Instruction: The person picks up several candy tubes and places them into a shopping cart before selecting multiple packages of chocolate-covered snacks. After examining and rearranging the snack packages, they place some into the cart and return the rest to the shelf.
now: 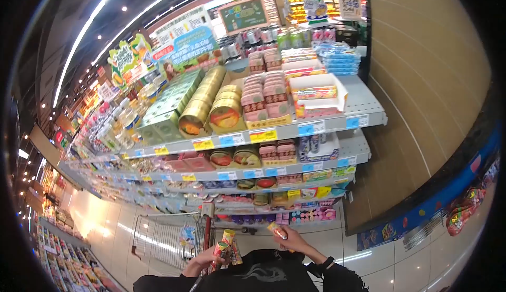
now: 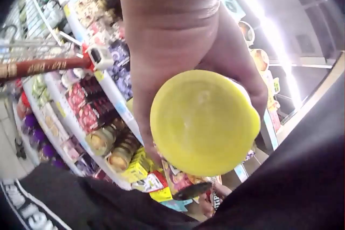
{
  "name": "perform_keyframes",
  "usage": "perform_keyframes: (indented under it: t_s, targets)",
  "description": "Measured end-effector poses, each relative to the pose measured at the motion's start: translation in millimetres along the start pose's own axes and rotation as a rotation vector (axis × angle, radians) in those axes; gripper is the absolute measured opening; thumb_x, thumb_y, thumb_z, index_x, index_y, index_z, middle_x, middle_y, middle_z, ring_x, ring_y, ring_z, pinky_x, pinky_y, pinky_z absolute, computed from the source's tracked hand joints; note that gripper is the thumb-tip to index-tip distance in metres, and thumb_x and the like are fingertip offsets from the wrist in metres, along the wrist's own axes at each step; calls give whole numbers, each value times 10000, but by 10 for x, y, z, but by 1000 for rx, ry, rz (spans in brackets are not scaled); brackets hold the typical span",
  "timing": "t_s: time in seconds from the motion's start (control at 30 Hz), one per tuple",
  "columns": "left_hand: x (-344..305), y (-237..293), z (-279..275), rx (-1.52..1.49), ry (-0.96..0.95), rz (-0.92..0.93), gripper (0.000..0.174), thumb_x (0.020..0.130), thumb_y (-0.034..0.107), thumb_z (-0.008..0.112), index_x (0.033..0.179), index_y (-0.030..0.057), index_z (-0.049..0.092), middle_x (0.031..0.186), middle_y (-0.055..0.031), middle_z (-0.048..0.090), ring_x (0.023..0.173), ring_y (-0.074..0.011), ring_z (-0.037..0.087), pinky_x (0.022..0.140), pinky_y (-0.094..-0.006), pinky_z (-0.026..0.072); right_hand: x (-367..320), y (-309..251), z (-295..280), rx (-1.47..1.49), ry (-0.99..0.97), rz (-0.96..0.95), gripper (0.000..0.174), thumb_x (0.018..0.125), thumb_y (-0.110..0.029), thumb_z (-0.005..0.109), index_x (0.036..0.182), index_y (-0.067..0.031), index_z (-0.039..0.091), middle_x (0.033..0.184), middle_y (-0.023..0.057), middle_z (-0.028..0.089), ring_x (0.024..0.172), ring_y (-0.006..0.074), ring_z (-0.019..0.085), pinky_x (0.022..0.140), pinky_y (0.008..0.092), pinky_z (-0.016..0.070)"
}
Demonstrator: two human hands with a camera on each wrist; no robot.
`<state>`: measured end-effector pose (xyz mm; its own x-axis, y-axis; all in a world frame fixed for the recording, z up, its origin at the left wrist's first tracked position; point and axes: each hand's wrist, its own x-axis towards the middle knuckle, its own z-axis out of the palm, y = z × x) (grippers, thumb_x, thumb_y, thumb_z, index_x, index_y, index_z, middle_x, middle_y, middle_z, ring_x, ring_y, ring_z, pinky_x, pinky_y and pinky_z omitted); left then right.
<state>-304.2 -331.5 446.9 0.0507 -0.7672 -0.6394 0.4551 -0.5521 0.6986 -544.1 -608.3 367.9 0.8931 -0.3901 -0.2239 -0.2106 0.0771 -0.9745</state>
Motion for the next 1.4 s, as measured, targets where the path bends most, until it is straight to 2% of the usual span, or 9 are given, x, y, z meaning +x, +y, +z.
perform_keyframes:
  t_s: [0.17,0.27,0.33,0.43,0.57,0.63,0.8,1.0,1.4]
  targets:
    - [349,-288,140,-209,103,54,619,779,112,697,1332,-9,446,1160,-105,607,1045,-203,599,913,-337,482,-178,192,-221,-122,89,-72,520,867,-384,718,1202,-18,562,899,73,637,720,147,624,638,279,494]
    - [408,-283,276,-331,139,-36,628,766,137,718,1319,-6,457,1150,-98,603,1052,-203,593,909,-343,482,-201,38,-297,-106,45,-34,492,852,-333,746,1175,-4,574,918,59,623,735,124,625,637,276,510]
    - [477,-291,251,-276,101,-4,647,756,146,731,1320,0,451,1152,-93,595,1067,-206,586,921,-351,478,-116,140,-311,-360,121,-404,507,838,-337,758,1190,-14,586,946,51,611,793,132,607,694,292,502]
    - [646,-257,227,-198,-68,157,768,708,154,779,1360,22,396,1197,-86,552,1133,-235,553,991,-378,447,94,415,-375,-142,142,-273,376,895,-271,697,1184,-50,603,862,16,610,786,119,592,719,299,487]
    - [692,136,594,-213,-71,251,933,632,100,818,1418,41,319,1304,-94,478,1234,-273,484,1040,-422,417,10,-747,-553,357,215,-32,273,989,-284,550,1152,-64,548,804,33,626,580,109,621,513,262,499]
    - [744,152,657,-260,-130,277,923,635,86,808,1416,41,319,1325,-105,474,1247,-279,481,1035,-439,422,173,-798,-675,397,261,-265,277,1021,-318,472,1146,-72,503,753,30,597,490,109,552,454,250,460]
    - [853,139,779,-254,-140,328,894,622,63,772,1398,26,328,1261,-128,528,1148,-294,569,1004,-434,448,75,-1377,-886,718,74,-417,399,1046,-316,388,1345,-55,423,849,51,604,644,108,605,557,232,495]
    - [813,322,957,-220,-169,376,888,625,97,760,1408,14,349,1311,-143,512,1175,-299,551,988,-446,452,-100,-1612,-941,588,136,-421,494,1042,-331,407,1440,-47,339,1018,88,622,828,127,641,620,251,540]
    - [926,715,909,-282,-360,625,915,605,220,831,1383,20,393,1268,-166,547,1135,-331,584,919,-416,501,-183,-2010,-889,564,270,-451,415,1052,-297,377,1381,-44,397,978,139,634,658,119,607,472,240,470]
